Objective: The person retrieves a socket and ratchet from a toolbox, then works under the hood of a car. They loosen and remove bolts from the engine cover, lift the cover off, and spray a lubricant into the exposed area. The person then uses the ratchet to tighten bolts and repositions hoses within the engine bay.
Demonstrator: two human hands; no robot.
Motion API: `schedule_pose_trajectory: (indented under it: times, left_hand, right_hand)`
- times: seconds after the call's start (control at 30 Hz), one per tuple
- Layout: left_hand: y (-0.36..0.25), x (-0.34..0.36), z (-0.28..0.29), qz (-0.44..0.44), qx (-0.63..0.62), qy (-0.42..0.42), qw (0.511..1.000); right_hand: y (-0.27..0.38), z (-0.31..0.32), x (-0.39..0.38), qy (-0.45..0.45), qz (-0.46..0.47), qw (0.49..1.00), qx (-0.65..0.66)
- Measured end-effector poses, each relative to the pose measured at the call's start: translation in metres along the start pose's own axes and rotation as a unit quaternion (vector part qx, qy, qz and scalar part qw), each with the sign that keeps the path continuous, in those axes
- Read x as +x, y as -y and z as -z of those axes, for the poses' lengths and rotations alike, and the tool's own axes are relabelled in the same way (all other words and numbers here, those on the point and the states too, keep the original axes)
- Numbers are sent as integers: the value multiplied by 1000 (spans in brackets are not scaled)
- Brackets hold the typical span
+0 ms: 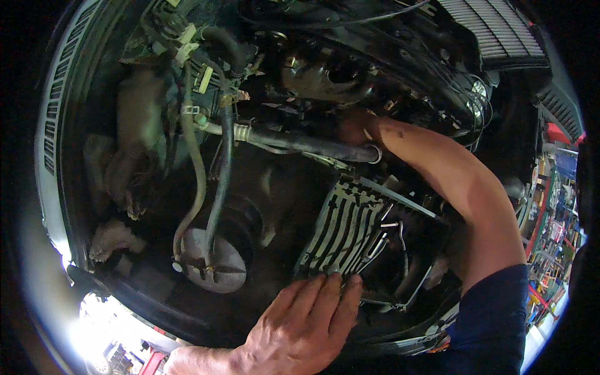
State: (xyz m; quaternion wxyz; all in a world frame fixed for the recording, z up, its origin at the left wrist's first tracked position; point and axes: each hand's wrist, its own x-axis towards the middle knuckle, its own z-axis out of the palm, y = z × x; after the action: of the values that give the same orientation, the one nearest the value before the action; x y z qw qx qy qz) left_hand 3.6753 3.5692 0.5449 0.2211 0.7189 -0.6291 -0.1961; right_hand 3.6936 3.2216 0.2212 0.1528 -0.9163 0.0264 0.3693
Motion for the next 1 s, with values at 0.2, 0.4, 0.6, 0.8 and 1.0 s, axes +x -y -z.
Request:
schedule_pose_trajectory:
  times: [0.2, 0.4, 0.6, 0.8, 1.0]
  left_hand:
    - [1, 4, 0, -3, 8, 29, 1000]
    - [-3, -1, -10, 10, 44, -2, 999]
    - [-12, -9, -19, 35, 92, 4, 995]
    - [-16, -16, -28, 51, 113, 23, 992]
    - [-14, -14, -30, 33, 150, 44, 987]
  right_hand:
    - [26, 34, -33, 2, -50, 990, 129]
    - [30, 34, -40, -96, 10, 977, 189]
    - [-6, 1, -8, -59, 99, 991, -70]
    - [-58, -25, 29, 35, 35, 993, -110]
    - [-33, 14, -31, -19, 34, 998, -47]
